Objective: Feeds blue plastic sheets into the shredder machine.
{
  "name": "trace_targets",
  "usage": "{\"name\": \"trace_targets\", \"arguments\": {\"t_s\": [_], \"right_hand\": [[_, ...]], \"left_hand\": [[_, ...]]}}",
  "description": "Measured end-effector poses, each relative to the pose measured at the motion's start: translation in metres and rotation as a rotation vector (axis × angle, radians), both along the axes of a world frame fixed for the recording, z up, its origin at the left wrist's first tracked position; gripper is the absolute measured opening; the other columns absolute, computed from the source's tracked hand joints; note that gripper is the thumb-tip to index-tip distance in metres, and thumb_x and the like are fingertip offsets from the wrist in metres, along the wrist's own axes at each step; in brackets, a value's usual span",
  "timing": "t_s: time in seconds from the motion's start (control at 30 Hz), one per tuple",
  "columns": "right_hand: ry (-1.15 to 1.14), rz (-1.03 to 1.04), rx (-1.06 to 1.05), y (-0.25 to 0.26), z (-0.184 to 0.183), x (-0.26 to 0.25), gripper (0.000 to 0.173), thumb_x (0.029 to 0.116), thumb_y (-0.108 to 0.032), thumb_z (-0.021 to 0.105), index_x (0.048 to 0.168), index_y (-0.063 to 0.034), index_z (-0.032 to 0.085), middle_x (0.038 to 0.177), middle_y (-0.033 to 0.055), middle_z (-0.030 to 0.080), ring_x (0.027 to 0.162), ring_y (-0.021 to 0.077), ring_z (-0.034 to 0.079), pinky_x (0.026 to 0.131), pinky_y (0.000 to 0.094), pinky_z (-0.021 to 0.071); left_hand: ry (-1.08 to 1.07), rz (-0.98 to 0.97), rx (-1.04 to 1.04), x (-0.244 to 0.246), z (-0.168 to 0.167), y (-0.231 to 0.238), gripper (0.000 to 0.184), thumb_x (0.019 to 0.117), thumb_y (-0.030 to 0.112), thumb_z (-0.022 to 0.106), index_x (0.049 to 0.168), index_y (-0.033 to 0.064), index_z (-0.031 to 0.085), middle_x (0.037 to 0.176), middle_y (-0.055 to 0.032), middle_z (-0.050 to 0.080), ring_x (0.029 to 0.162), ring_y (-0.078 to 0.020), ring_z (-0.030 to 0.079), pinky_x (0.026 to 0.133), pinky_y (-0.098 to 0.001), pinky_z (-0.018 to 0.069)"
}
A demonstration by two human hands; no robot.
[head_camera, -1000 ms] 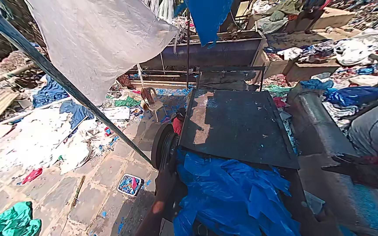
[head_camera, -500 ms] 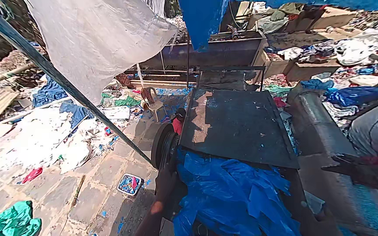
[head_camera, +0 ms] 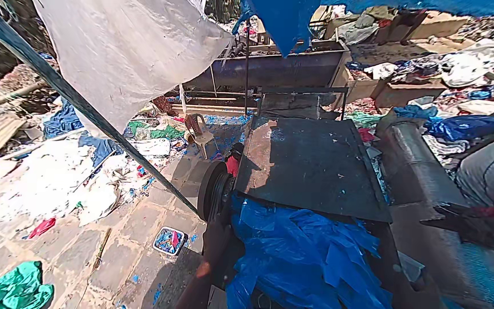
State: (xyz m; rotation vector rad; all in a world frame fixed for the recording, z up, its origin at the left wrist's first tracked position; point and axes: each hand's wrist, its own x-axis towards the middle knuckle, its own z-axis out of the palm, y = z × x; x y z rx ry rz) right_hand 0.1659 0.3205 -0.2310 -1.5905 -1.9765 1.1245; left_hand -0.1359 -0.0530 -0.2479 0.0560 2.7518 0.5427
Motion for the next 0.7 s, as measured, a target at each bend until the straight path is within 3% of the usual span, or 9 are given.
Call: {"name": "trace_targets", "arguments": {"t_s": [0.17, 0.33, 0.53, 0.7], "right_hand": [[-0.002, -0.001, 0.001, 0.0, -0.001, 0.0, 0.079, 0.1031, -0.044, 0.055, 0.162, -0.0026, 0.022, 0.129, 0.0292, 0.061, 0.106, 0.0371, 0.064, 0.092, 0.056, 0.0512], [0.005, -0.01, -0.004, 0.0, -0.002, 0.0, 0.08, 0.1027, -0.044, 0.057, 0.162, -0.0031, 0.022, 0.132, 0.029, 0.06, 0.111, 0.0377, 0.063, 0.096, 0.0563, 0.0499], [-0.019, -0.017, 0.015, 0.002, -0.004, 0.001, 0.079, 0.1018, -0.043, 0.058, 0.161, -0.0022, 0.025, 0.135, 0.0299, 0.059, 0.117, 0.0392, 0.062, 0.101, 0.0572, 0.0478], [-0.004, -0.018, 0.007, 0.002, -0.005, 0.002, 0.08, 0.1019, -0.045, 0.058, 0.161, -0.0027, 0.025, 0.13, 0.0289, 0.061, 0.112, 0.0387, 0.063, 0.096, 0.0577, 0.0498]], "left_hand": [[-0.036, 0.004, 0.018, 0.003, 0.015, 0.0, 0.059, 0.0988, 0.042, 0.06, 0.147, 0.01, 0.048, 0.129, -0.0139, 0.067, 0.119, -0.0319, 0.066, 0.097, -0.0545, 0.0535], [0.022, 0.002, -0.007, -0.002, -0.009, 0.0, 0.058, 0.0968, 0.045, 0.06, 0.144, 0.0121, 0.051, 0.123, -0.0116, 0.069, 0.113, -0.03, 0.068, 0.092, -0.0537, 0.0562], [0.0, 0.008, -0.019, -0.004, -0.01, 0.0, 0.059, 0.0965, 0.047, 0.06, 0.144, 0.0136, 0.05, 0.122, -0.0113, 0.07, 0.112, -0.0302, 0.069, 0.092, -0.0545, 0.0562], [-0.003, 0.012, -0.033, -0.005, -0.013, 0.0, 0.06, 0.0963, 0.048, 0.06, 0.144, 0.0141, 0.05, 0.121, -0.0101, 0.07, 0.112, -0.0292, 0.069, 0.092, -0.0536, 0.0562]]}}
